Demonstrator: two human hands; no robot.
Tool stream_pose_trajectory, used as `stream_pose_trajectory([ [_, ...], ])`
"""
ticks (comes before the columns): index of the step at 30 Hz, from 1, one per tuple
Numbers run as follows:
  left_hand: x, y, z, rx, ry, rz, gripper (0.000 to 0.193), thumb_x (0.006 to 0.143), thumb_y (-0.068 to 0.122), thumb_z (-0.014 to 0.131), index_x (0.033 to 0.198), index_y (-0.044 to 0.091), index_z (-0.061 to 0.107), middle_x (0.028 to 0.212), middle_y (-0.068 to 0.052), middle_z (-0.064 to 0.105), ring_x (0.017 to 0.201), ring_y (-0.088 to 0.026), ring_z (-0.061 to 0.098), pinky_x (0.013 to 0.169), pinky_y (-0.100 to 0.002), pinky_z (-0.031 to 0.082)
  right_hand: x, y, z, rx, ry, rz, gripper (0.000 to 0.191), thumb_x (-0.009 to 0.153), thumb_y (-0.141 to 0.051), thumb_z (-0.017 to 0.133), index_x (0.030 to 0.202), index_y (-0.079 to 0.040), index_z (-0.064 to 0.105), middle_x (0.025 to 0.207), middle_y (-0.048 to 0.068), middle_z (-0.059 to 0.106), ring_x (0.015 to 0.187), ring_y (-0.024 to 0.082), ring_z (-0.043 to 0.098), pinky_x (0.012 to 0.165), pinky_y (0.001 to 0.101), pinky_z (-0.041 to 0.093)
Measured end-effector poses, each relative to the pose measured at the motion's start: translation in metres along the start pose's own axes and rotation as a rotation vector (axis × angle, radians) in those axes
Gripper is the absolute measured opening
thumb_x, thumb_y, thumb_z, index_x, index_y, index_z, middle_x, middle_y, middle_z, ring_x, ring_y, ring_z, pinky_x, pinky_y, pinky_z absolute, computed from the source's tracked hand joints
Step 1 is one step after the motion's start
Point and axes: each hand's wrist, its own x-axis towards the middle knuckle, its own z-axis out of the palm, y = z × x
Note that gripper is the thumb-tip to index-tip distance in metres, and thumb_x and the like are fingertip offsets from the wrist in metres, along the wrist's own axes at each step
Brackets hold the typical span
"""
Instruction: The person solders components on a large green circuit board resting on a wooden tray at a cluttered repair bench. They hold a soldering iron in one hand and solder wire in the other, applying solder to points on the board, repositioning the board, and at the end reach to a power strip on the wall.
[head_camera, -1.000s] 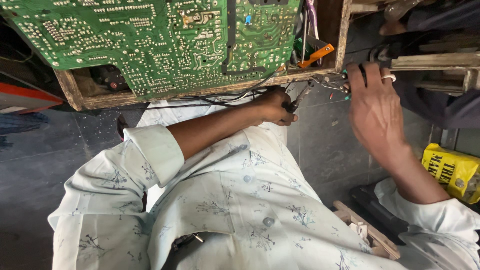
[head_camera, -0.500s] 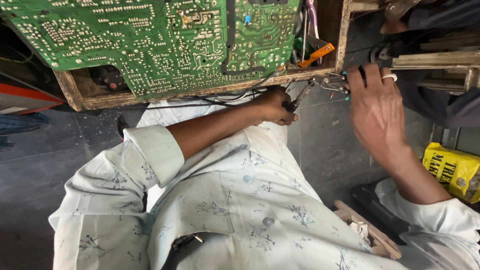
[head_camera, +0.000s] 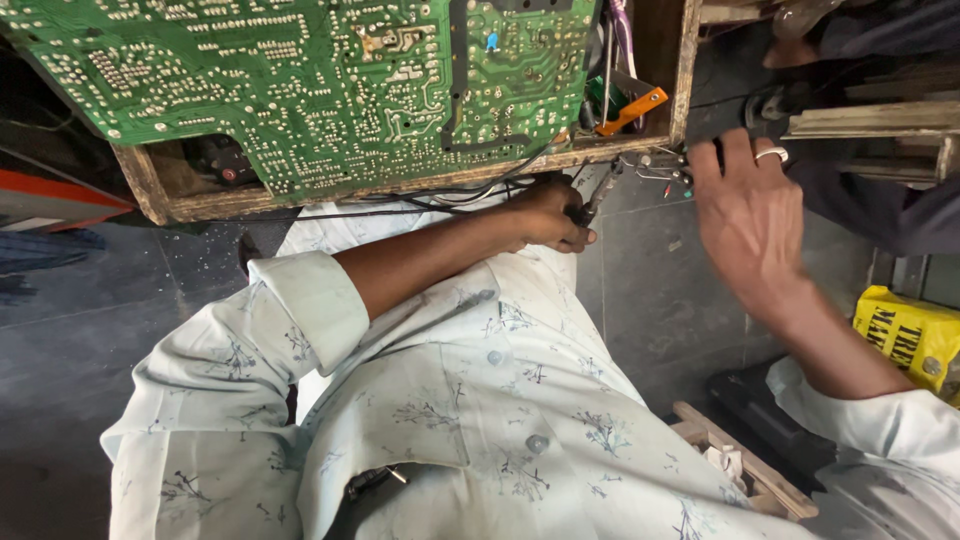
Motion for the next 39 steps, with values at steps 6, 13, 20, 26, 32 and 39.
stream_pose_trajectory([
  [6,-0.002,0.004,0.001,0.020,0.005,-0.003,0.025,0.077,0.014,0.086,0.081,-0.001,0.067,0.074,-0.006,0.070,0.064,-0.011,0.067,0.057,-0.026,0.054,0.001,-0.004,-0.007,0.030,0.045,0.007,0.019,0.091,0.001,0.062,0.109,-0.003,0.065,0.110,0.015,0.059,0.110,0.039,0.059,0.070,0.0417,0.058],
  [13,-0.005,0.009,-0.001,0.075,0.013,0.004,0.027,0.076,0.014,0.088,0.079,-0.001,0.066,0.073,-0.007,0.068,0.063,-0.012,0.066,0.056,-0.027,0.052,-0.002,-0.003,-0.022,0.128,-0.211,0.112,0.022,0.095,0.001,0.060,0.116,-0.002,0.064,0.109,0.017,0.062,0.087,0.038,0.064,0.068,0.0501,0.054],
  [20,-0.005,0.010,-0.001,0.075,0.003,0.000,0.027,0.077,0.015,0.087,0.080,-0.003,0.067,0.075,-0.009,0.070,0.066,-0.013,0.069,0.058,-0.027,0.055,-0.003,0.000,-0.024,0.441,-0.098,0.023,0.058,0.077,0.012,0.060,0.135,0.006,0.057,0.116,0.025,0.058,0.101,0.046,0.062,0.084,0.0528,0.053],
  [26,-0.003,0.009,-0.001,0.045,-0.008,-0.001,0.026,0.080,0.013,0.086,0.083,-0.004,0.067,0.077,-0.010,0.072,0.070,-0.015,0.072,0.059,-0.026,0.058,-0.008,-0.005,-0.023,0.368,-0.098,0.054,0.065,0.080,0.014,0.062,0.144,0.011,0.052,0.123,0.029,0.055,0.105,0.047,0.060,0.086,0.0511,0.053],
  [32,-0.003,0.010,0.001,0.049,-0.004,-0.009,0.026,0.080,0.013,0.085,0.084,-0.005,0.067,0.079,-0.012,0.074,0.070,-0.016,0.073,0.059,-0.026,0.058,-0.014,-0.010,-0.022,0.200,-0.020,0.160,0.063,0.083,0.009,0.063,0.145,0.009,0.054,0.128,0.028,0.052,0.110,0.047,0.057,0.088,0.0510,0.052],
  [39,0.001,0.008,0.003,0.009,-0.013,-0.027,0.026,0.080,0.013,0.085,0.087,-0.005,0.067,0.083,-0.013,0.075,0.075,-0.016,0.076,0.065,-0.025,0.064,-0.013,-0.008,-0.020,0.173,0.008,0.103,0.052,0.090,0.008,0.061,0.141,0.009,0.055,0.133,0.026,0.051,0.117,0.044,0.055,0.098,0.0488,0.051],
])
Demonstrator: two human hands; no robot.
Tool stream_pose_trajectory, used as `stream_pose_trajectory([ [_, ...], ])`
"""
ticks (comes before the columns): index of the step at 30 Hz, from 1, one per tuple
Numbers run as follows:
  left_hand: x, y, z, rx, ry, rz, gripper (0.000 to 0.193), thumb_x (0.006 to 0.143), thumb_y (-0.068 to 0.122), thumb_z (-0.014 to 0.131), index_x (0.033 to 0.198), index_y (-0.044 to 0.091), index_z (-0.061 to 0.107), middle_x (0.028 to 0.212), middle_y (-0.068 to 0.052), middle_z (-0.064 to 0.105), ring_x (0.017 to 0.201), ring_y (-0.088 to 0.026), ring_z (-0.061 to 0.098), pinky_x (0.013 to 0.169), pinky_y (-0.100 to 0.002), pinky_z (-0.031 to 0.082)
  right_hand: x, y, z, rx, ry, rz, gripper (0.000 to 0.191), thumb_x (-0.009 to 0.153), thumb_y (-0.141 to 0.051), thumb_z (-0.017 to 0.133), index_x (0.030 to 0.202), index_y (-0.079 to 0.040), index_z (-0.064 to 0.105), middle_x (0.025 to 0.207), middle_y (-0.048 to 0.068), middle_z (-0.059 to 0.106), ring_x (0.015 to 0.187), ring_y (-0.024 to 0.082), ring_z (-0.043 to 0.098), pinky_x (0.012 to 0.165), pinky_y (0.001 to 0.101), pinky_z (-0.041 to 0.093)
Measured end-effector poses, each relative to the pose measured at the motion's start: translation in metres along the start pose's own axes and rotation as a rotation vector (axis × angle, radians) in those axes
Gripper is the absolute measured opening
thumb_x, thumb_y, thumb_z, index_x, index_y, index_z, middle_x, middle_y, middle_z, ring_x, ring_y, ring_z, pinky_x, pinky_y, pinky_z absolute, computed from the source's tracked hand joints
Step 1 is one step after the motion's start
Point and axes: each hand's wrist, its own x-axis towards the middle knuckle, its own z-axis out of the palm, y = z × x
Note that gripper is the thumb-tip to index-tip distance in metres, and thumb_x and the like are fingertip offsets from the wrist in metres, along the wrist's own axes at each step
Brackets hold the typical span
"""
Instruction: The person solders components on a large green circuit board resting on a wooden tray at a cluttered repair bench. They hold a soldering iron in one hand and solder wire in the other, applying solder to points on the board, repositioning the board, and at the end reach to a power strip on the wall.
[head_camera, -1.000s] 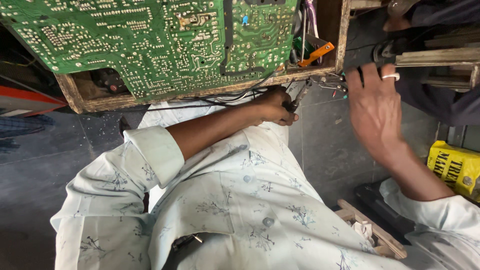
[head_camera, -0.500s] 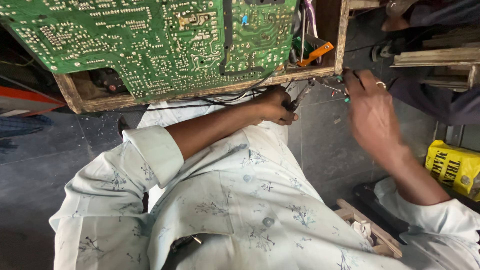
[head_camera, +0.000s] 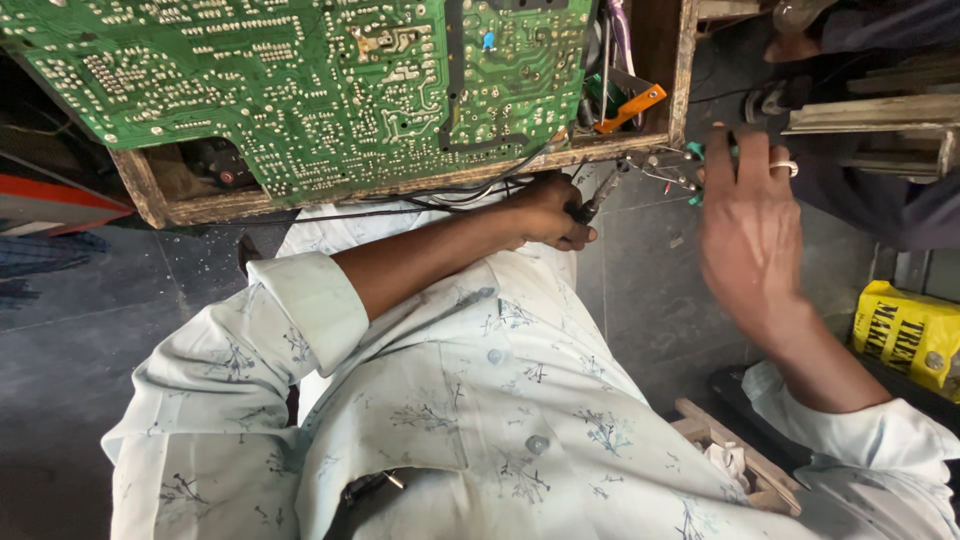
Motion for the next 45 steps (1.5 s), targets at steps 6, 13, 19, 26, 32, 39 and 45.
stream_pose_trajectory([
  [6,0.000,0.000,0.000,-0.032,-0.012,0.000,0.026,0.080,0.011,0.084,0.087,-0.006,0.067,0.084,-0.014,0.075,0.075,-0.017,0.077,0.065,-0.026,0.065,0.001,0.001,0.000,-0.056,-0.023,0.013,0.039,0.091,0.005,0.060,0.130,0.003,0.061,0.128,0.022,0.053,0.115,0.041,0.057,0.093,0.0481,0.053],
  [13,-0.008,0.004,0.000,0.140,0.024,-0.001,0.026,0.083,0.013,0.085,0.087,-0.006,0.068,0.082,-0.015,0.074,0.071,-0.019,0.070,0.061,-0.030,0.055,0.005,0.008,0.004,-0.175,-0.056,-0.021,0.006,0.097,-0.002,0.063,0.102,-0.003,0.061,0.112,0.018,0.057,0.101,0.036,0.064,0.065,0.0417,0.057],
  [19,-0.003,0.002,0.003,-0.037,-0.009,0.020,0.028,0.079,0.012,0.085,0.088,-0.007,0.065,0.083,-0.012,0.073,0.076,-0.018,0.076,0.065,-0.027,0.065,0.004,0.014,-0.006,-0.097,-0.151,-0.097,0.012,0.092,-0.004,0.063,0.103,-0.003,0.060,0.105,0.017,0.065,0.088,0.035,0.068,0.072,0.0451,0.056],
  [26,-0.005,0.004,0.002,-0.029,0.000,0.057,0.030,0.078,0.013,0.086,0.084,-0.006,0.064,0.079,-0.012,0.071,0.069,-0.015,0.073,0.058,-0.026,0.060,0.004,0.021,-0.023,0.176,-0.204,-0.046,0.021,0.096,-0.014,0.065,0.109,0.002,0.063,0.095,0.025,0.069,0.081,0.046,0.066,0.069,0.0552,0.051],
  [32,-0.001,-0.001,0.003,0.016,0.011,0.085,0.027,0.078,0.013,0.085,0.083,-0.004,0.066,0.072,-0.009,0.070,0.060,-0.012,0.067,0.051,-0.026,0.051,0.004,0.024,-0.025,0.208,-0.152,0.035,0.017,0.102,-0.012,0.065,0.102,0.003,0.059,0.097,0.025,0.066,0.086,0.048,0.064,0.072,0.0564,0.049],
  [39,0.016,-0.017,0.004,-0.032,0.067,0.161,0.020,0.081,0.009,0.081,0.087,-0.002,0.065,0.073,-0.007,0.066,0.063,-0.013,0.063,0.057,-0.028,0.051,0.005,0.021,-0.030,0.262,-0.098,0.007,0.041,0.082,0.008,0.062,0.123,0.005,0.058,0.115,0.026,0.059,0.102,0.048,0.060,0.087,0.0540,0.049],
  [45,0.030,-0.026,0.004,-0.143,0.051,0.128,0.019,0.084,0.004,0.078,0.094,0.000,0.063,0.081,-0.006,0.063,0.069,-0.013,0.059,0.062,-0.029,0.050,0.000,0.010,-0.020,0.232,-0.006,0.014,0.069,0.078,0.016,0.059,0.145,0.005,0.050,0.136,0.027,0.049,0.125,0.048,0.051,0.104,0.0532,0.047],
])
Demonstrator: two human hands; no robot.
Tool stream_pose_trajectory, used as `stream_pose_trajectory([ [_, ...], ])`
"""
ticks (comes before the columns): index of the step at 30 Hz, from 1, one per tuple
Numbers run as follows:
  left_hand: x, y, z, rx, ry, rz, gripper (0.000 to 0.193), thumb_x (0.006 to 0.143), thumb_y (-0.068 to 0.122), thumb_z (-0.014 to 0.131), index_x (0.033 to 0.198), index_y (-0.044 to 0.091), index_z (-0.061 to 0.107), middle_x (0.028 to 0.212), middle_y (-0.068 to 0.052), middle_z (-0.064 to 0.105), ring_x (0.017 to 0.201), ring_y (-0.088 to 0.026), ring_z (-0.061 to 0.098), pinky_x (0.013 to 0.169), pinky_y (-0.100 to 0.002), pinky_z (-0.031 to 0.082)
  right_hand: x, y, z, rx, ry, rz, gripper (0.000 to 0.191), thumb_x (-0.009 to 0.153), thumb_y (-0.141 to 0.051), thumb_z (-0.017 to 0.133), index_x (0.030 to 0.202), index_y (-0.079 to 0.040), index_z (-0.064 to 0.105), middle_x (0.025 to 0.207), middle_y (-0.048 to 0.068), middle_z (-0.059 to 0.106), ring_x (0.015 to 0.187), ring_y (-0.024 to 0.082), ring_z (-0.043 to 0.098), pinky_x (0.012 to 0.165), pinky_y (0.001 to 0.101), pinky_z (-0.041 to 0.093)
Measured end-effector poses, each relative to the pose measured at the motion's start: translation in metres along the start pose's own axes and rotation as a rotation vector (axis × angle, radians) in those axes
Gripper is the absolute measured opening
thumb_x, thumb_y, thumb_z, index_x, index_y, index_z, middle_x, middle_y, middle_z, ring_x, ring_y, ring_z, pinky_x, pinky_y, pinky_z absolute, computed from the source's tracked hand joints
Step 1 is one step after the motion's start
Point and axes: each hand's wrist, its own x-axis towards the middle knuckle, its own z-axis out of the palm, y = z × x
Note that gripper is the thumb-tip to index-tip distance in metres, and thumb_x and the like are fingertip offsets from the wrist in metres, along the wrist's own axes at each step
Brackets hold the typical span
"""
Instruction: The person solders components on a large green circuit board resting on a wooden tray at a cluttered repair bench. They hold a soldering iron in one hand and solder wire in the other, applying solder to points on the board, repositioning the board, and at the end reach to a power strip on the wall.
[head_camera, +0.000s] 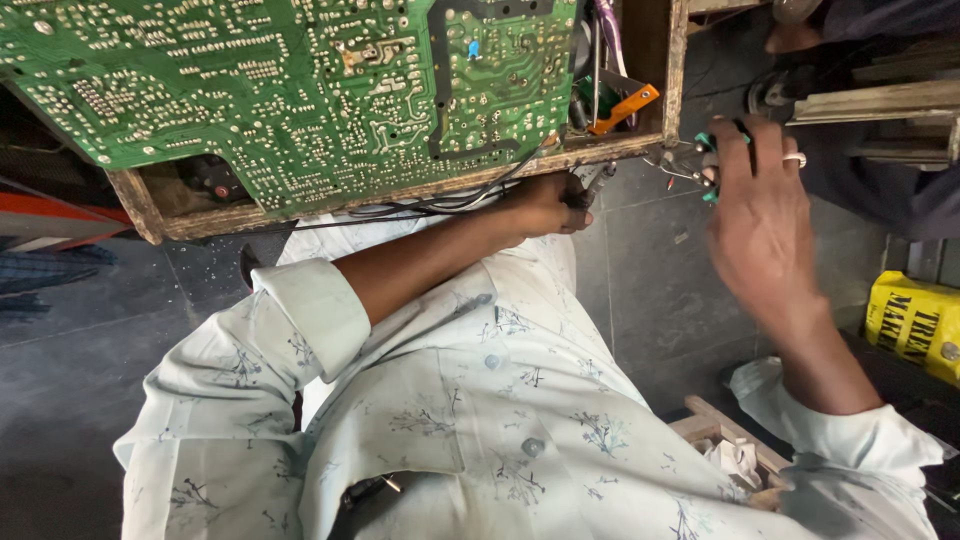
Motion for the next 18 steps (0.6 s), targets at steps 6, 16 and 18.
stream_pose_trajectory([
  [6,0.001,-0.004,-0.001,-0.115,-0.044,0.015,0.021,0.082,0.001,0.076,0.099,0.001,0.063,0.087,-0.003,0.064,0.077,-0.013,0.064,0.068,-0.028,0.057,-0.001,-0.002,0.012,-0.036,0.037,-0.007,0.062,0.085,0.014,0.061,0.145,0.007,0.051,0.140,0.027,0.048,0.125,0.049,0.050,0.104,0.0541,0.047],
  [16,-0.004,0.002,-0.006,0.007,-0.160,-0.031,0.029,0.089,0.006,0.073,0.116,-0.003,0.068,0.106,-0.014,0.072,0.090,-0.016,0.071,0.074,-0.027,0.059,0.004,-0.007,0.017,-0.084,0.060,-0.007,0.055,0.092,0.008,0.060,0.147,0.006,0.053,0.140,0.028,0.048,0.121,0.048,0.052,0.101,0.0534,0.048],
  [18,-0.009,0.007,-0.010,-0.075,-0.318,-0.067,0.037,0.091,0.011,0.072,0.126,0.000,0.063,0.119,-0.013,0.070,0.100,-0.016,0.073,0.085,-0.025,0.062,0.006,-0.005,0.016,-0.095,0.082,-0.019,0.049,0.095,0.007,0.061,0.144,0.007,0.053,0.137,0.027,0.048,0.121,0.048,0.052,0.102,0.0531,0.048],
])
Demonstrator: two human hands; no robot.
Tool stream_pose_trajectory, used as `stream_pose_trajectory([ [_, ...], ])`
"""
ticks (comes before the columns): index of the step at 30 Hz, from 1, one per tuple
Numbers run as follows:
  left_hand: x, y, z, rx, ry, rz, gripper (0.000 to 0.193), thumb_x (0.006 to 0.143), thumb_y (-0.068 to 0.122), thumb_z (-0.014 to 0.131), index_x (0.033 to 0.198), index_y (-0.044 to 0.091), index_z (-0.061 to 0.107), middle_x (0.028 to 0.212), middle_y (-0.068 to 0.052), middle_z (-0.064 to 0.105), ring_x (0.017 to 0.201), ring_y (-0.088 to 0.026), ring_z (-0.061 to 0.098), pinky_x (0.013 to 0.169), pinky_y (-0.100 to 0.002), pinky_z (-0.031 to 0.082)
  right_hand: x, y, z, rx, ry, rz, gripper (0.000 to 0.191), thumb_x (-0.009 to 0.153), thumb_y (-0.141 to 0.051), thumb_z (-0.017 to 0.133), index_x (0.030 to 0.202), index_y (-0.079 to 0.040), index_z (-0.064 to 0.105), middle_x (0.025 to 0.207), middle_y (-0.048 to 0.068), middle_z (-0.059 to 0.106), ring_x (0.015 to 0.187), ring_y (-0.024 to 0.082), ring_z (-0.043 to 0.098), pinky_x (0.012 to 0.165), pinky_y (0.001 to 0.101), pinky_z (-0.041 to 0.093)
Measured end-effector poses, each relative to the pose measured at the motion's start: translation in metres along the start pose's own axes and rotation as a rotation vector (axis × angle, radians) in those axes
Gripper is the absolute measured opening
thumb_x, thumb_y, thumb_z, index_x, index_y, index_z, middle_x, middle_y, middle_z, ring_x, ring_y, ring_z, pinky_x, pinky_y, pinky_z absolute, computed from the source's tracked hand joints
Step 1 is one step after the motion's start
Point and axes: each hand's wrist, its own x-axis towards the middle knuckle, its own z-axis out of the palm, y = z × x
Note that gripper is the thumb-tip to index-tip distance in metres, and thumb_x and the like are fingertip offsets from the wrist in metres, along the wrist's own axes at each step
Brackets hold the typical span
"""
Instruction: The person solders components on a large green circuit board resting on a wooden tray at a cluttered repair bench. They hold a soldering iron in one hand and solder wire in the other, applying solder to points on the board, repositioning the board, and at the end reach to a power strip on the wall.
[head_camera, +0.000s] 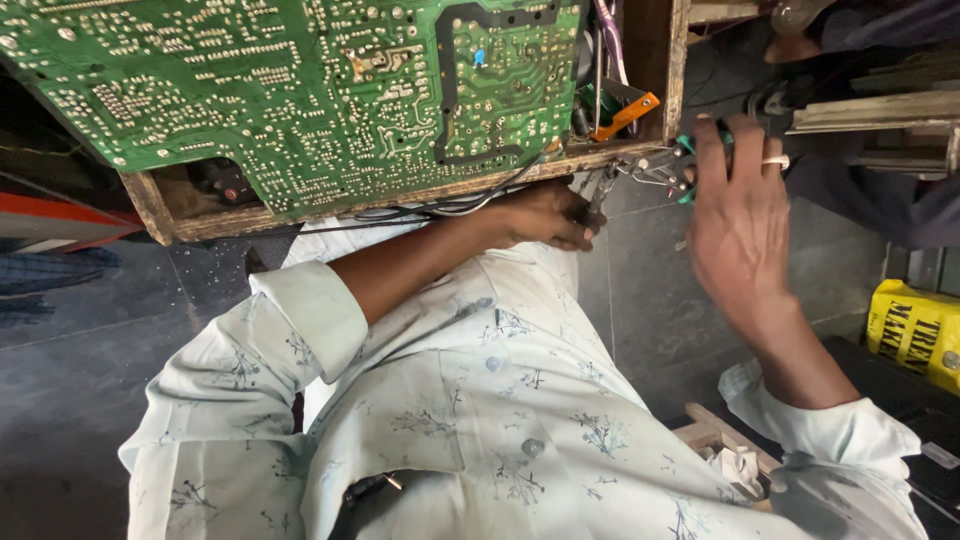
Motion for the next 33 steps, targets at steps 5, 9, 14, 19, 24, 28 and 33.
stream_pose_trajectory([
  [5,-0.022,0.012,-0.003,0.019,-0.349,0.044,0.050,0.097,0.022,0.069,0.141,0.001,0.056,0.136,-0.014,0.065,0.113,-0.018,0.070,0.100,-0.030,0.058,0.001,0.005,0.001,0.001,0.027,0.006,0.043,0.100,0.005,0.061,0.143,0.006,0.053,0.136,0.026,0.048,0.123,0.048,0.052,0.103,0.0535,0.046],
  [9,-0.032,0.023,0.003,0.001,-0.471,0.054,0.044,0.100,0.025,0.068,0.134,-0.001,0.057,0.140,-0.014,0.065,0.114,-0.020,0.067,0.101,-0.036,0.055,0.000,0.009,0.005,-0.023,0.038,0.025,0.041,0.104,0.004,0.062,0.144,0.004,0.054,0.137,0.024,0.048,0.121,0.046,0.052,0.104,0.0536,0.046],
  [14,-0.038,0.031,0.006,-0.023,-0.575,0.025,0.038,0.101,0.026,0.069,0.127,0.000,0.059,0.143,-0.013,0.064,0.117,-0.020,0.066,0.104,-0.037,0.056,0.000,0.012,0.009,-0.035,0.060,0.002,0.043,0.103,0.003,0.062,0.146,0.005,0.053,0.137,0.025,0.048,0.119,0.045,0.051,0.104,0.0535,0.046],
  [19,-0.040,0.033,0.010,-0.056,-0.669,0.006,0.041,0.101,0.027,0.069,0.132,0.001,0.061,0.144,-0.014,0.064,0.120,-0.018,0.065,0.104,-0.036,0.055,0.002,0.012,0.012,-0.054,0.066,-0.021,0.043,0.104,0.003,0.063,0.145,0.005,0.054,0.137,0.024,0.048,0.119,0.043,0.051,0.106,0.0526,0.047],
  [24,-0.043,0.038,0.009,-0.007,-0.655,0.006,0.045,0.100,0.030,0.069,0.135,0.002,0.062,0.138,-0.010,0.064,0.121,-0.018,0.065,0.105,-0.035,0.054,0.004,0.011,0.013,-0.062,0.052,-0.013,0.039,0.104,0.001,0.064,0.142,0.003,0.055,0.135,0.023,0.050,0.116,0.042,0.052,0.103,0.0516,0.046],
  [28,-0.043,0.038,0.009,-0.048,-0.648,-0.009,0.045,0.100,0.029,0.071,0.133,0.000,0.062,0.135,-0.010,0.065,0.120,-0.019,0.065,0.105,-0.035,0.053,0.005,0.011,0.012,-0.071,0.053,-0.029,0.040,0.104,0.001,0.064,0.142,0.003,0.055,0.134,0.023,0.050,0.116,0.041,0.052,0.103,0.0512,0.046],
  [33,-0.042,0.036,0.010,-0.046,-0.649,-0.015,0.045,0.099,0.029,0.070,0.133,0.001,0.062,0.135,-0.010,0.066,0.120,-0.019,0.066,0.105,-0.035,0.054,0.004,0.010,0.012,-0.058,0.049,-0.018,0.039,0.104,0.002,0.064,0.142,0.003,0.055,0.135,0.023,0.050,0.117,0.041,0.052,0.104,0.0513,0.046],
])
